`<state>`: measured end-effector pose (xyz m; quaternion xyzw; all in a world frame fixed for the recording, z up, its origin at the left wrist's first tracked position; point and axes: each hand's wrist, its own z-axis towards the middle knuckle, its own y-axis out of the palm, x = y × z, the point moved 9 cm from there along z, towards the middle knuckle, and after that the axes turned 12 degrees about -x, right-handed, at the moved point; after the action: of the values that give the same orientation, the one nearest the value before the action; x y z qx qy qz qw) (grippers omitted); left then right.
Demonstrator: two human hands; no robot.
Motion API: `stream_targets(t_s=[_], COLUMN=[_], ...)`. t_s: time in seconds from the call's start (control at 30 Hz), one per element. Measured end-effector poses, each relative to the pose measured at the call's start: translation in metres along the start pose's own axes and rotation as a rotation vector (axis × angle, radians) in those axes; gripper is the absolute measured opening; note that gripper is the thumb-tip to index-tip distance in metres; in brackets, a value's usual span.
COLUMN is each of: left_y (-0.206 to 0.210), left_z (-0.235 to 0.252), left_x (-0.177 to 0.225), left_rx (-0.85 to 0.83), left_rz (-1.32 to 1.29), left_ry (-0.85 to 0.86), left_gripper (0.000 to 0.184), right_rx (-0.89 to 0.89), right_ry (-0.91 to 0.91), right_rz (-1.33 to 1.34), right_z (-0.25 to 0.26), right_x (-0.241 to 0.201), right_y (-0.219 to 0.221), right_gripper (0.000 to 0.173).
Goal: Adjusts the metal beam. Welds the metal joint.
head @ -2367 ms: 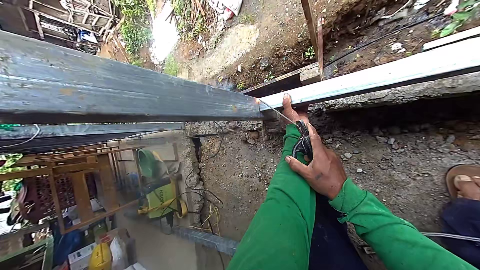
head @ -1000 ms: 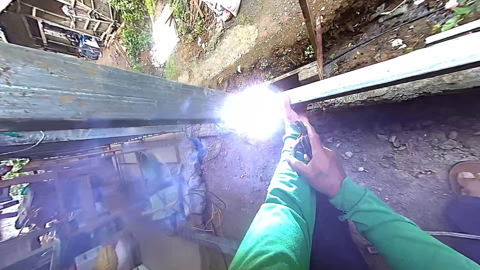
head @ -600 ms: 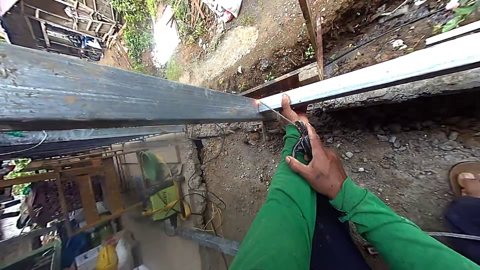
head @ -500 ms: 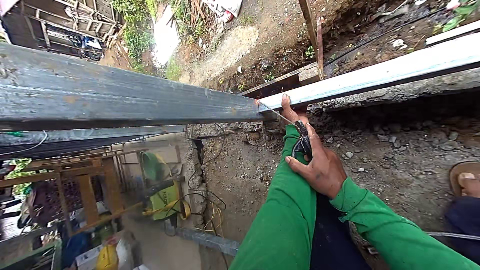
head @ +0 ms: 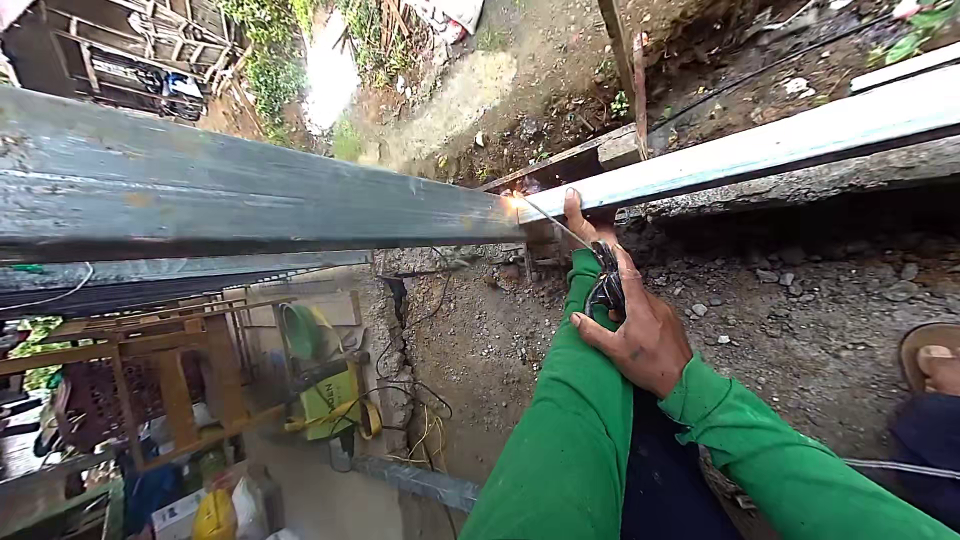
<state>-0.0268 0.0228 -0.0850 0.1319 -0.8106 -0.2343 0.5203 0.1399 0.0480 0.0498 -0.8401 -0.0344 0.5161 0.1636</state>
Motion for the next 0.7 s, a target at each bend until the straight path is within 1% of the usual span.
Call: stream_targets(t_s=[0.03, 0.1, 0.23, 0.57, 0.7], left_y=[0.0019, -0.0005, -0.0017, 0.0045, 0.0042], left_z=[-0.0026, -0.0019, -0.0016, -0.0079, -0.0071], left_x=[0.0015, -0.0003, 0.0, 0.0047, 0.0045], left_rx=[0.057, 0.09, 0.098, 0.119, 0.096], left_rz=[-0.009, -0.012, -0.015, -0.061, -0.018], left_ry=[-0.027, -0.035, -0.025, -0.07, -0.034], left_gripper=[0.042, 0.042, 0.043, 0.045, 0.041], right_rx=[-0.002, -0.035, -0.058, -0.066, -0.093], right_ry=[0.002, 0.017, 0.024, 0.021, 0.032], right_rz=[0.001, -0.006, -0.006, -0.049, -0.049], right_z=[-0.0006, -0.0002, 0.0005, 0.0005, 0.0016], right_x=[-0.0001, -0.0006, -0.0016, -0.0036, -0.0031], right_y=[0.0001, 0.0005, 0.0003, 0.0, 0.0011], right_gripper=[0.104, 0.105, 0.104, 0.105, 0.104])
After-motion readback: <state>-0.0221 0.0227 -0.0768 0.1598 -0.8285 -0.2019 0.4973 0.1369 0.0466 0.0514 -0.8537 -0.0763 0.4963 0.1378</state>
